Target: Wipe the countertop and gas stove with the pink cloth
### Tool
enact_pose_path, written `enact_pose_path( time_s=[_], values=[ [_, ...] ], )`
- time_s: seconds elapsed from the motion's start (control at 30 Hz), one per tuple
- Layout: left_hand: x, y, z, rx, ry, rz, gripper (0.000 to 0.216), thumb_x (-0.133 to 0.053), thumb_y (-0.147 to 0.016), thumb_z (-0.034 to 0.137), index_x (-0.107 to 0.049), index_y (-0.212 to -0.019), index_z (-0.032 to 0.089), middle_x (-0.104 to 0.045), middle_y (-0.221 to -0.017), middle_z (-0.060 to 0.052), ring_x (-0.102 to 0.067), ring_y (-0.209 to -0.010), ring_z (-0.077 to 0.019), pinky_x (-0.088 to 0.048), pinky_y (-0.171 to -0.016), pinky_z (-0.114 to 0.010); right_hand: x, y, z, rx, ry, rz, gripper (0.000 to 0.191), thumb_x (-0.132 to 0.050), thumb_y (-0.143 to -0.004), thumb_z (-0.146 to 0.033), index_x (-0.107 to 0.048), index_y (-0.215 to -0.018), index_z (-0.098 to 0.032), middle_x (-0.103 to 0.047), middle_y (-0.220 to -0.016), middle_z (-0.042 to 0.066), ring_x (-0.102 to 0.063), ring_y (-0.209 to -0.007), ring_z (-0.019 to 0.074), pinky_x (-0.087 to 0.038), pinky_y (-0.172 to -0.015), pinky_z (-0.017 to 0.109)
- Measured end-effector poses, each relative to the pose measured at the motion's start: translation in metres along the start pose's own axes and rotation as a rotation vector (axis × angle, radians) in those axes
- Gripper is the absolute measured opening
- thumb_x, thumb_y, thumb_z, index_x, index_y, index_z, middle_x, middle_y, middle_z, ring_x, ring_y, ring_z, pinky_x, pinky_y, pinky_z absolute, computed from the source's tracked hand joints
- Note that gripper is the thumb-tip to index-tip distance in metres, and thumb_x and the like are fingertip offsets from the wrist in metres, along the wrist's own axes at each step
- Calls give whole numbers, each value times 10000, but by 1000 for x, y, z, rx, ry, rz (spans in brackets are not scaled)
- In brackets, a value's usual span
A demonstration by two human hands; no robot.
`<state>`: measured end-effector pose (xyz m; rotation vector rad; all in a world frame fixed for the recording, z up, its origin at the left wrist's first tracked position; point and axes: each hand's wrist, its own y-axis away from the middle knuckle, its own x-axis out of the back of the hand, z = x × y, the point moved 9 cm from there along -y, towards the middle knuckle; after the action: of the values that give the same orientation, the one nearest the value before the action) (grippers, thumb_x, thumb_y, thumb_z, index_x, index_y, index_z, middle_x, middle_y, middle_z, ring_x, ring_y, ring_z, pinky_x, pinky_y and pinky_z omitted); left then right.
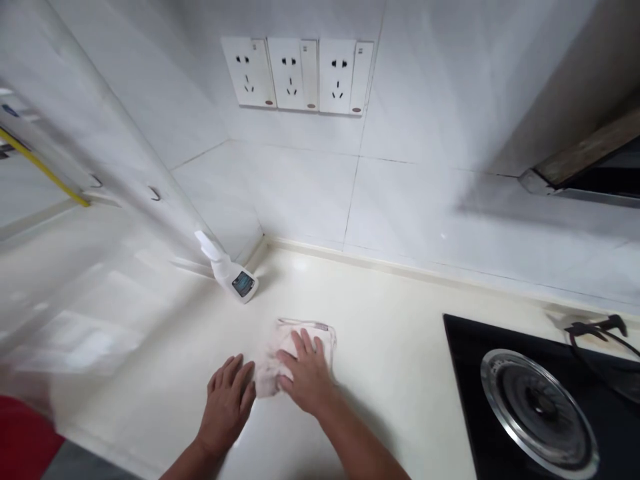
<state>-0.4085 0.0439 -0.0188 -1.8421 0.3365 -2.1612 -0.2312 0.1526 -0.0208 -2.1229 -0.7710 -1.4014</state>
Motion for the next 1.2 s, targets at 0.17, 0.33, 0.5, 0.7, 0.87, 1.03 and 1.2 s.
enact_pose_path(
  time_s=[0.17,0.33,0.5,0.7,0.87,1.03,1.2],
  values=[
    [-1,3,-1,-24,-70,10,400,-514,-1008,369,-678,-1345,229,-620,-1470,-151,-510,-1415,-326,-431,-1125,-510,57,49,177,-391,210,171,453,-499,-1023,-460,-676,-1413,-316,-486,-1641,100,-338,-1552,352,-290,-1188,554],
    [3,3,6,-52,-104,42,388,-533,-994,343,-674,-1341,237,-627,-1459,-141,-512,-1407,-317,-407,-1142,-506,117,76,331,-769,338,139,602,-436,-988,-612,-607,-1486,-321,-450,-1654,106,-401,-1478,378,-346,-1122,622],
    [10,3,13,-80,-111,61,395,-565,-975,292,-661,-1350,216,-622,-1457,-151,-485,-1436,-332,-365,-1169,-513,109,-16,287,-646,403,118,556,-398,-1029,-519,-599,-1497,-294,-449,-1629,137,-430,-1402,388,-381,-1066,608],
    [18,3,18,-97,-121,69,437,-568,-979,244,-599,-1415,220,-605,-1489,-138,-469,-1468,-322,-391,-1161,-497,64,-177,150,-314,320,63,494,-431,-1046,-452,-595,-1486,-297,-471,-1603,147,-443,-1356,358,-386,-1036,546],
    [20,3,18,-103,-109,77,435,-558,-974,221,-600,-1406,221,-596,-1496,-144,-467,-1478,-322,-423,-1142,-495,40,-260,79,-186,228,45,456,-417,-1063,-443,-573,-1473,-319,-489,-1570,137,-440,-1328,328,-382,-1018,515],
    [21,3,19,-107,-111,77,434,-572,-966,200,-604,-1399,212,-587,-1502,-148,-459,-1485,-325,-418,-1148,-499,27,-304,53,-195,181,-9,454,-426,-1066,-488,-563,-1479,-360,-549,-1464,134,-429,-1299,341,-355,-1025,527],
    [21,4,19,-60,-88,57,439,-570,-965,188,-603,-1402,219,-584,-1509,-143,-447,-1492,-328,-415,-1163,-528,28,-295,46,-210,159,2,471,-438,-1060,-509,-550,-1498,-378,-517,-1492,135,-410,-1318,354,-335,-1024,524]
  ],
)
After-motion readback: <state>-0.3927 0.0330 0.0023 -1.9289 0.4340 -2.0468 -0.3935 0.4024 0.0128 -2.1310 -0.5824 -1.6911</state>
